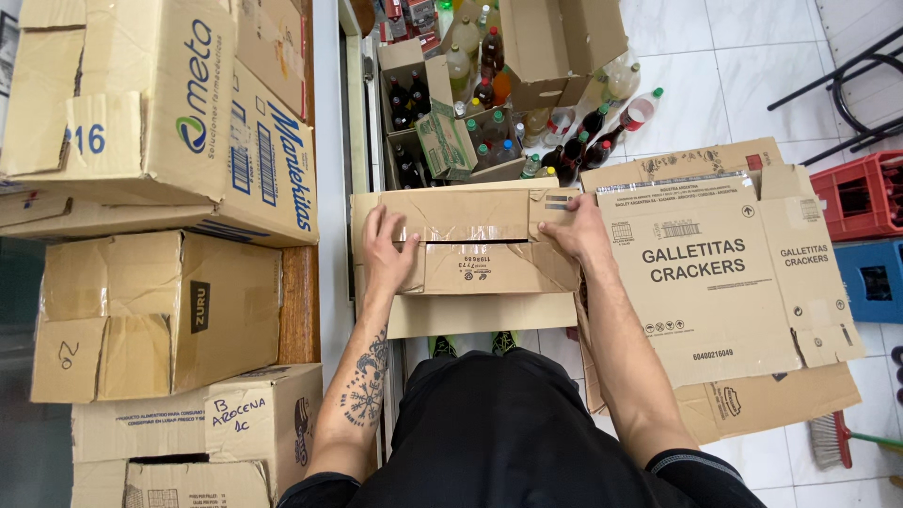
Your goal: The person folds several cardboard boxes one by one by tucking the bottom and top flaps together.
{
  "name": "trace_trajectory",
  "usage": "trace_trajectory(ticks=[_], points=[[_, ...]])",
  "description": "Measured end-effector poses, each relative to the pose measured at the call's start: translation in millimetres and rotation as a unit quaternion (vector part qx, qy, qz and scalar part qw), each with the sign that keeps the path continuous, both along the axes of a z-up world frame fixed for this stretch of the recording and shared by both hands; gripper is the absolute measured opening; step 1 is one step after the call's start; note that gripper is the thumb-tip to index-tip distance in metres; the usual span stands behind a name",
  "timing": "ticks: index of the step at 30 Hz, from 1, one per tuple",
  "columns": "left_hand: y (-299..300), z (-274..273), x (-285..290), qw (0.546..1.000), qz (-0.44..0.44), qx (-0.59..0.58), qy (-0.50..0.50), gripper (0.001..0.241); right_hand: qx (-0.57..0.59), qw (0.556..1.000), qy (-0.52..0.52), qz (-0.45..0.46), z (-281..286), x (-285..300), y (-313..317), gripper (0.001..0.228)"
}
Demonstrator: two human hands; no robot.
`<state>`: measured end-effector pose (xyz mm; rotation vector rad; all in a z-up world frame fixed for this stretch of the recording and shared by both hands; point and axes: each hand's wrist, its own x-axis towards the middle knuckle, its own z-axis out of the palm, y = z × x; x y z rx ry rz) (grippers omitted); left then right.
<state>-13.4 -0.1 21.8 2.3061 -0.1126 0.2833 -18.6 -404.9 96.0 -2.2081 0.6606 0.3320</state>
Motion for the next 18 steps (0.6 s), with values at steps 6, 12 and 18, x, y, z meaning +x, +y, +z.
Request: trace_trajectory(ticks=[6, 12, 18], points=[[16.0, 2.0, 7.5, 0.965, 0.104, -0.13, 0.203, 0.082, -0.033, 0.999, 0.026, -0.016, 18.7, -1.1, 1.5, 0.086], [27.6, -34.0, -17.2, 0.942, 0.089, -0.063, 0.317, 0.079, -0.14, 0.97, -0.196, -0.037, -62.1, -30.1, -17.1, 0.037], [18.6, -6.5, -13.2, 0.944, 0.081, -0.055, 0.315, 0.077, -0.212, 0.945, -0.248, -0.019, -85.4, -22.4, -25.7, 0.041]])
